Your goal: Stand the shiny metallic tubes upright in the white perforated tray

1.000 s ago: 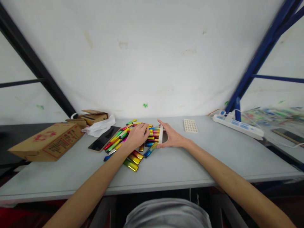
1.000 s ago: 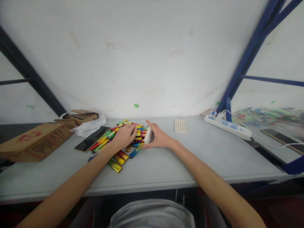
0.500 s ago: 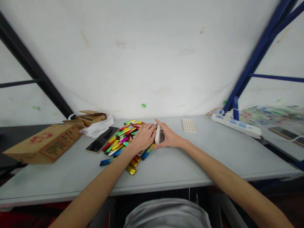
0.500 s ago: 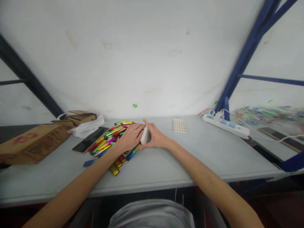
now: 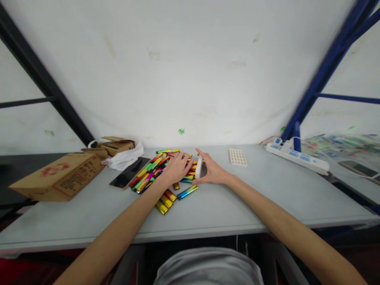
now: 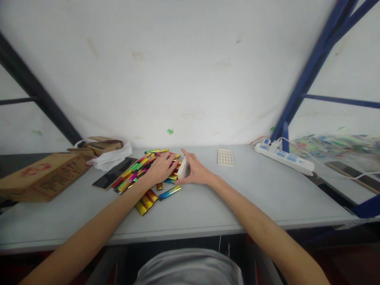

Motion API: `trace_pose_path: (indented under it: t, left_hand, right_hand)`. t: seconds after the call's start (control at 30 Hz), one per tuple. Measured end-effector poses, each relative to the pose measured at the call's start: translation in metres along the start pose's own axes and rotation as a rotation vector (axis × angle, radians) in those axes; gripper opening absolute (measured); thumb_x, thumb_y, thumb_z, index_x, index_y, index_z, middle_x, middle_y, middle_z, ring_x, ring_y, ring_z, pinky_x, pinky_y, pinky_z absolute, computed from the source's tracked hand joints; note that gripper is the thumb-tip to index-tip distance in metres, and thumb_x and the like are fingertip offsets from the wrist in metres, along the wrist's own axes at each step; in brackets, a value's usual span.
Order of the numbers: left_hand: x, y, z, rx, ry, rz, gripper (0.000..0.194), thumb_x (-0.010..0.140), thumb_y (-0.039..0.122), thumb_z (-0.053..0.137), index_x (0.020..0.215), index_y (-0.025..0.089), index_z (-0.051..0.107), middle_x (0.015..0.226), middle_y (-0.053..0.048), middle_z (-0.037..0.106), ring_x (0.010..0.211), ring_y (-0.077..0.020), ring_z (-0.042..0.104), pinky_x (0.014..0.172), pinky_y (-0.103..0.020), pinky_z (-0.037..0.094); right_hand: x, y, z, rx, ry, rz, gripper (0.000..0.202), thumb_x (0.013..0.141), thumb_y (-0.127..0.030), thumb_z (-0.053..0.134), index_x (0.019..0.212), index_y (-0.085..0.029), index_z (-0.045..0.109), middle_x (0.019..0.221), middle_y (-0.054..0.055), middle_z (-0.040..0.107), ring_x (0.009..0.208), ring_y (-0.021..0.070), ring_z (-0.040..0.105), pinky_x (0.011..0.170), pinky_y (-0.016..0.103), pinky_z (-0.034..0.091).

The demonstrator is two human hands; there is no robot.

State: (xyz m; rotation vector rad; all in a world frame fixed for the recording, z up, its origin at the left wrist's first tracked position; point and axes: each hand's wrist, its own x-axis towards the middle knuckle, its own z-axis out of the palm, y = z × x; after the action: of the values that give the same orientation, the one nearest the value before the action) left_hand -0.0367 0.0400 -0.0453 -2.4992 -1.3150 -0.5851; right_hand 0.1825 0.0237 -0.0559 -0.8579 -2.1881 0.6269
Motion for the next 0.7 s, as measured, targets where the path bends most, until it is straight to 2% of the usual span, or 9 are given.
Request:
trace_pose_path:
  t: [0.13, 0.27, 0.4, 0.5, 0.6, 0.7]
  left_hand:
    - [0.001, -0.004, -0.002, -0.004, -0.013, -0.012, 0.038, 0.105, 0.041, 0.037, 0.117, 0.016, 0.063, 0.116, -0.014, 0.064, 0.107, -0.0266, 0.061, 0.094, -0.042, 0.049]
    - [0.001, -0.005, -0.007, -0.013, -0.020, -0.020, 0.037, 0.104, 0.041, 0.038, 0.116, 0.017, 0.064, 0.119, -0.014, 0.067, 0.112, -0.0291, 0.059, 0.099, -0.048, 0.046]
    - [-0.001, 0.002, -0.014, -0.024, 0.008, 0.017, 0.035, 0.104, 0.038, 0.038, 0.119, 0.019, 0.063, 0.123, -0.012, 0.069, 0.120, -0.0286, 0.057, 0.113, -0.054, 0.033]
    - [-0.001, 0.014, -0.016, -0.034, 0.017, 0.085, 0.033, 0.104, 0.035, 0.039, 0.122, 0.022, 0.063, 0.124, -0.011, 0.068, 0.124, -0.0284, 0.055, 0.117, -0.058, 0.024]
    - [0.001, 0.022, -0.012, -0.056, -0.052, 0.168, 0.031, 0.103, 0.027, 0.037, 0.111, 0.020, 0.066, 0.115, -0.011, 0.069, 0.117, -0.0273, 0.058, 0.114, -0.054, 0.030]
    - [0.004, 0.021, -0.007, -0.077, -0.113, 0.203, 0.032, 0.103, 0.023, 0.035, 0.101, 0.018, 0.067, 0.106, -0.011, 0.069, 0.105, -0.0261, 0.062, 0.105, -0.048, 0.040]
  right_hand:
    - [-0.001, -0.002, -0.001, -0.007, 0.000, -0.001, 0.134, 0.064, -0.060, 0.088, 0.164, -0.025, 0.005, 0.155, 0.019, 0.034, 0.145, 0.0344, 0.036, 0.122, 0.053, 0.029]
    - [-0.001, -0.003, -0.002, -0.018, -0.004, 0.001, 0.135, 0.064, -0.061, 0.089, 0.164, -0.027, 0.005, 0.154, 0.018, 0.035, 0.144, 0.0352, 0.037, 0.121, 0.055, 0.031]
    - [0.000, -0.003, -0.002, -0.019, -0.009, 0.001, 0.136, 0.063, -0.061, 0.089, 0.164, -0.027, 0.005, 0.154, 0.018, 0.034, 0.144, 0.0352, 0.037, 0.121, 0.054, 0.031]
    - [0.000, -0.004, -0.002, -0.021, -0.007, -0.018, 0.136, 0.064, -0.061, 0.089, 0.164, -0.025, 0.004, 0.155, 0.019, 0.033, 0.147, 0.0348, 0.034, 0.123, 0.054, 0.028]
    - [-0.001, -0.006, -0.001, -0.023, -0.003, -0.028, 0.135, 0.065, -0.060, 0.088, 0.164, -0.025, 0.003, 0.155, 0.020, 0.033, 0.148, 0.0344, 0.033, 0.124, 0.054, 0.026]
    - [-0.001, -0.007, -0.001, -0.026, -0.006, -0.023, 0.134, 0.066, -0.059, 0.088, 0.164, -0.024, 0.004, 0.154, 0.020, 0.034, 0.146, 0.0344, 0.036, 0.123, 0.054, 0.028]
